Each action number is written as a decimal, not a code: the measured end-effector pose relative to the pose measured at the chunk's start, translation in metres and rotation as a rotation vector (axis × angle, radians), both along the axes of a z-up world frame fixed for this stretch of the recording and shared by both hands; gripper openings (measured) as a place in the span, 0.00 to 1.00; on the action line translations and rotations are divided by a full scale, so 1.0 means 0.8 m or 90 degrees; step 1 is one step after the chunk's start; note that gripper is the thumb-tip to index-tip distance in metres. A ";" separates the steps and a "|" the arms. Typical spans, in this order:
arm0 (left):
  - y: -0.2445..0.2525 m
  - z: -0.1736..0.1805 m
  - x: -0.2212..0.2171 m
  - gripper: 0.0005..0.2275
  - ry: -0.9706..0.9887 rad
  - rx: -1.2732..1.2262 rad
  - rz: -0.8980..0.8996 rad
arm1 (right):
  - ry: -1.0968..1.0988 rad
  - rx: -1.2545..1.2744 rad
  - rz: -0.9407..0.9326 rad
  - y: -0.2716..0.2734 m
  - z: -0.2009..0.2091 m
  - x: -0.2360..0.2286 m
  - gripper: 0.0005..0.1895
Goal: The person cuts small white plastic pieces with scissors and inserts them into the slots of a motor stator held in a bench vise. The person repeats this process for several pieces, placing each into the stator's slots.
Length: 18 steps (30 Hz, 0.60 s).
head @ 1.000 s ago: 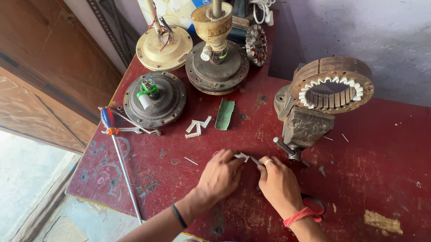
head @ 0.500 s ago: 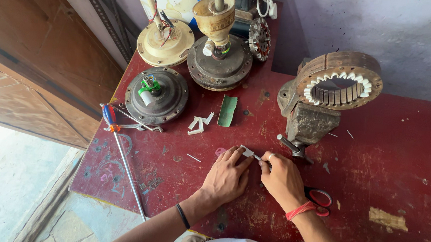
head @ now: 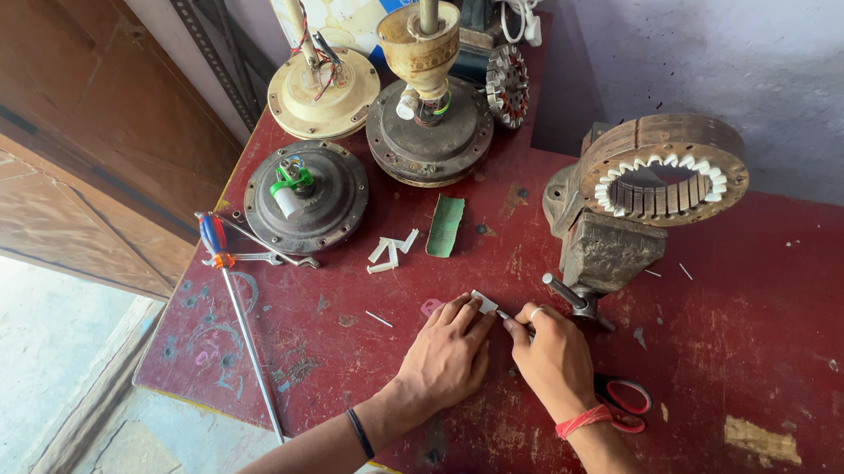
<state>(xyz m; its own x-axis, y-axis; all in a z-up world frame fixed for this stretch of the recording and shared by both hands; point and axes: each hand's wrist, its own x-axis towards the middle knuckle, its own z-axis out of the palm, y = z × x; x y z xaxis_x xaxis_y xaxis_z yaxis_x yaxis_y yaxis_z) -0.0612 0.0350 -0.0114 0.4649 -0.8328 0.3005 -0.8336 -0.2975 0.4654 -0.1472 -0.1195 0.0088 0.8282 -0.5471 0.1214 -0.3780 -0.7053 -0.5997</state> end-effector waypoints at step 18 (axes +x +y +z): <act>-0.021 0.008 0.005 0.11 0.049 0.003 0.022 | 0.217 0.030 -0.043 -0.001 0.018 0.042 0.07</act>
